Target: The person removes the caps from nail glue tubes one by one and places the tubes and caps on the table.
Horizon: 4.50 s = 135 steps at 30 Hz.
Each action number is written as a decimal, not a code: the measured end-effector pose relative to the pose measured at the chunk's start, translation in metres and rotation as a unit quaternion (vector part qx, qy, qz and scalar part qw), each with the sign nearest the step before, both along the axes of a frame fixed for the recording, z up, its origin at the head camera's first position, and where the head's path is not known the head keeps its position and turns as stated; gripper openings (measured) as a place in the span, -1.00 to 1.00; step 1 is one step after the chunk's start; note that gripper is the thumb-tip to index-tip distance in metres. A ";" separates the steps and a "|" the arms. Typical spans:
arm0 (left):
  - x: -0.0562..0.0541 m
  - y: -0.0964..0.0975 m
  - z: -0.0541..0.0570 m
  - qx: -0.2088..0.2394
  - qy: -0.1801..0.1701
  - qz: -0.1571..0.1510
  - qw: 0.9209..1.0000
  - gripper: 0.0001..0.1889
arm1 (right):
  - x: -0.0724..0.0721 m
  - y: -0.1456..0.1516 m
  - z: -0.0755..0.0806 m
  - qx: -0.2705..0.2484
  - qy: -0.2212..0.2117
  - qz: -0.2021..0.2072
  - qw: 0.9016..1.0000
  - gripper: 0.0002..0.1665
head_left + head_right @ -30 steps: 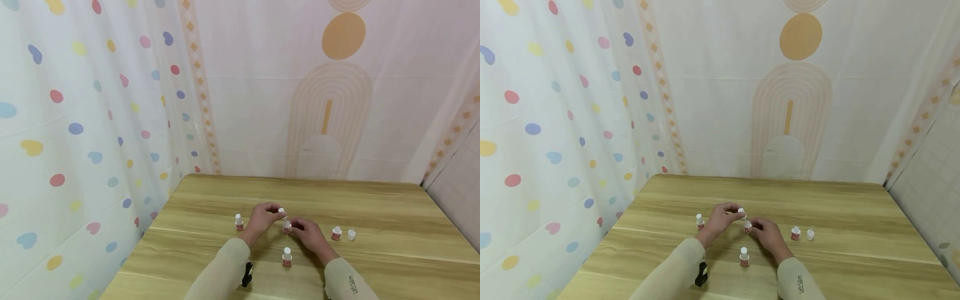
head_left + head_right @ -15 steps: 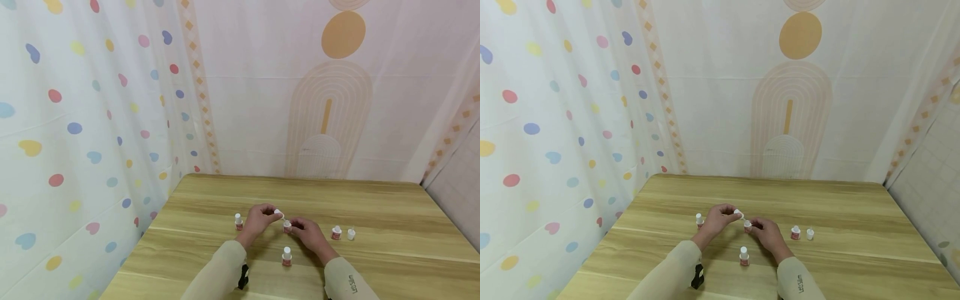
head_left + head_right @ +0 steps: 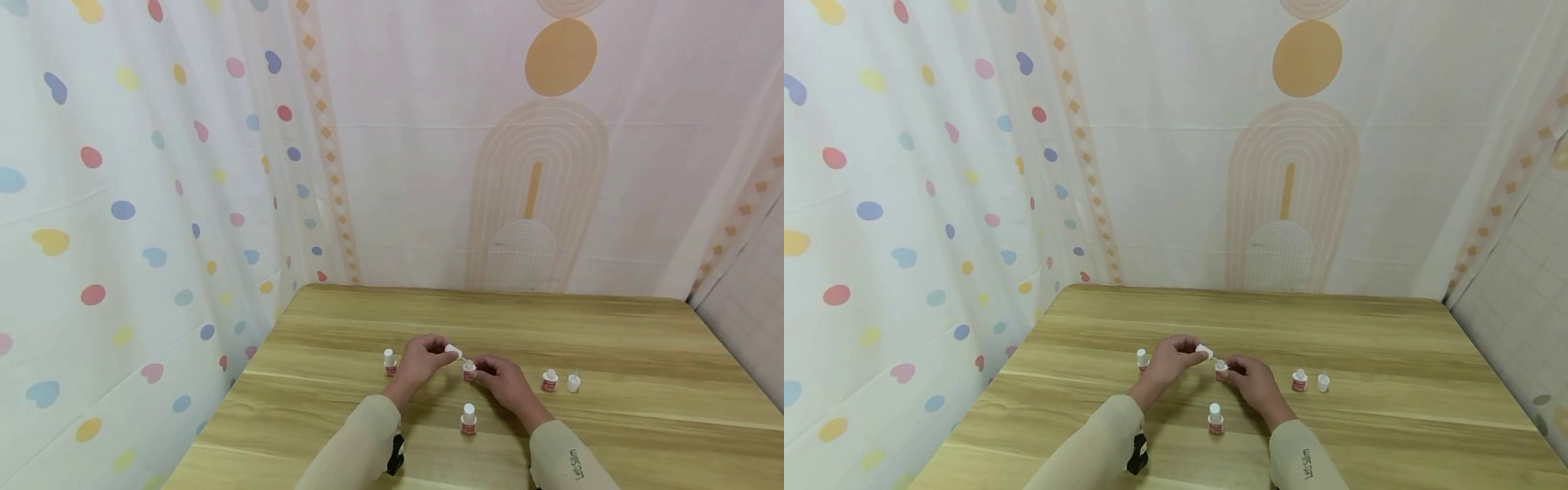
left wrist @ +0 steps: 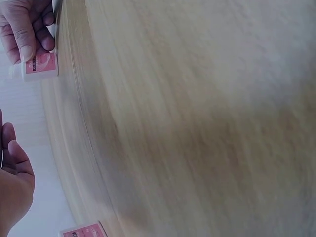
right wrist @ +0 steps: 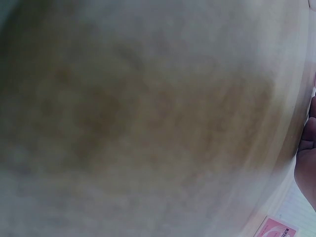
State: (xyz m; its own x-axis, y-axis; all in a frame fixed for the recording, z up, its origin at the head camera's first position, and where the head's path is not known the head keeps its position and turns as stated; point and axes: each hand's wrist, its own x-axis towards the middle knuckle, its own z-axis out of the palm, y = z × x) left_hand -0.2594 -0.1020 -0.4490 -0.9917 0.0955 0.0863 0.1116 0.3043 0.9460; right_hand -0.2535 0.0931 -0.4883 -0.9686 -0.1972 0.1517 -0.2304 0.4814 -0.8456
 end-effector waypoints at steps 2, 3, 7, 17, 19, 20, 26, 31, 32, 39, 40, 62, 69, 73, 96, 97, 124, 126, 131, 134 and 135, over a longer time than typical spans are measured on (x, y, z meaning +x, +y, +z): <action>-0.001 0.000 0.000 0.003 0.002 -0.001 1.000 -0.83 | 0.000 0.000 0.000 -0.002 -0.001 0.001 1.000 -0.85; -0.001 0.000 -0.001 0.004 0.003 -0.001 1.000 -0.80 | 0.000 0.000 0.000 -0.004 -0.002 0.001 1.000 -0.86; -0.001 0.000 -0.002 0.002 0.004 -0.004 1.000 -0.72 | 0.000 0.000 -0.001 -0.008 -0.004 0.002 1.000 -0.86; -0.001 -0.004 -0.004 -0.016 0.008 -0.009 1.000 -0.85 | 0.000 0.000 0.000 -0.006 -0.002 0.003 1.000 -0.86; 0.000 -0.005 -0.004 -0.018 0.009 -0.010 1.000 -0.84 | 0.000 0.000 -0.001 -0.004 -0.002 0.002 1.000 -0.86; 0.000 -0.005 -0.003 -0.018 0.007 -0.010 1.000 -0.83 | 0.000 0.000 -0.001 -0.004 -0.002 0.002 1.000 -0.86; 0.000 -0.008 -0.003 -0.021 0.007 -0.003 1.000 -0.84 | 0.001 0.000 0.001 0.000 -0.006 0.000 1.000 -0.86; -0.001 -0.008 -0.005 -0.008 0.009 0.000 1.000 -0.85 | 0.000 0.000 0.001 0.001 -0.006 0.000 1.000 -0.85; -0.002 -0.008 -0.005 -0.004 0.009 0.001 1.000 -0.85 | 0.000 0.000 0.000 -0.002 -0.008 0.000 1.000 -0.85; -0.003 -0.005 -0.007 0.019 -0.003 0.012 1.000 -0.84 | 0.000 -0.001 0.000 -0.012 0.000 0.006 1.000 -0.87; -0.003 -0.005 -0.007 0.018 -0.002 0.015 1.000 -0.84 | 0.000 -0.001 0.000 -0.012 0.000 0.007 1.000 -0.88; -0.006 0.002 -0.014 0.063 0.001 0.048 0.997 -0.77 | -0.001 -0.001 0.000 -0.006 -0.011 -0.002 1.000 -0.88; -0.006 0.002 -0.015 0.073 -0.008 0.043 0.996 -0.78 | 0.000 -0.001 0.000 -0.012 -0.012 -0.002 1.000 -0.89; -0.006 0.002 -0.015 0.061 -0.012 0.046 0.997 -0.75 | 0.000 -0.002 -0.001 -0.011 -0.015 -0.004 1.000 -0.88; -0.005 0.002 -0.013 0.050 -0.004 0.039 0.998 -0.74 | 0.000 -0.001 0.001 -0.013 -0.015 -0.004 1.000 -0.89; -0.005 0.002 -0.013 0.050 -0.004 0.039 0.998 -0.74 | 0.000 -0.001 0.001 -0.014 -0.015 -0.003 1.000 -0.89; -0.005 0.003 -0.012 0.044 0.003 0.033 0.998 -0.75 | 0.001 -0.001 0.002 -0.027 -0.013 0.002 1.000 -0.90; -0.005 0.003 -0.013 0.043 0.003 0.034 0.998 -0.77 | 0.001 -0.001 0.002 -0.025 -0.012 0.002 1.000 -0.91; -0.005 0.003 -0.013 0.046 0.001 0.036 0.998 -0.78 | 0.001 -0.001 0.002 -0.025 -0.012 0.003 1.000 -0.91; -0.005 0.004 -0.013 0.047 0.005 0.034 0.998 -0.77 | 0.001 -0.001 0.002 -0.024 -0.011 0.003 1.000 -0.92; -0.005 0.004 -0.014 0.047 0.005 0.034 0.998 -0.76 | 0.001 -0.001 0.002 -0.024 -0.010 0.003 1.000 -0.92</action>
State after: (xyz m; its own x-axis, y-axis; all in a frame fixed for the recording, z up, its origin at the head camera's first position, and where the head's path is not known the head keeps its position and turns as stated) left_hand -0.2645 -0.0981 -0.4625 -0.9946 0.0179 0.1024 0.1038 0.2207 0.9698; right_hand -0.2528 0.0921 -0.4859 -0.9702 -0.1964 0.1416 -0.2162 0.4394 -0.8719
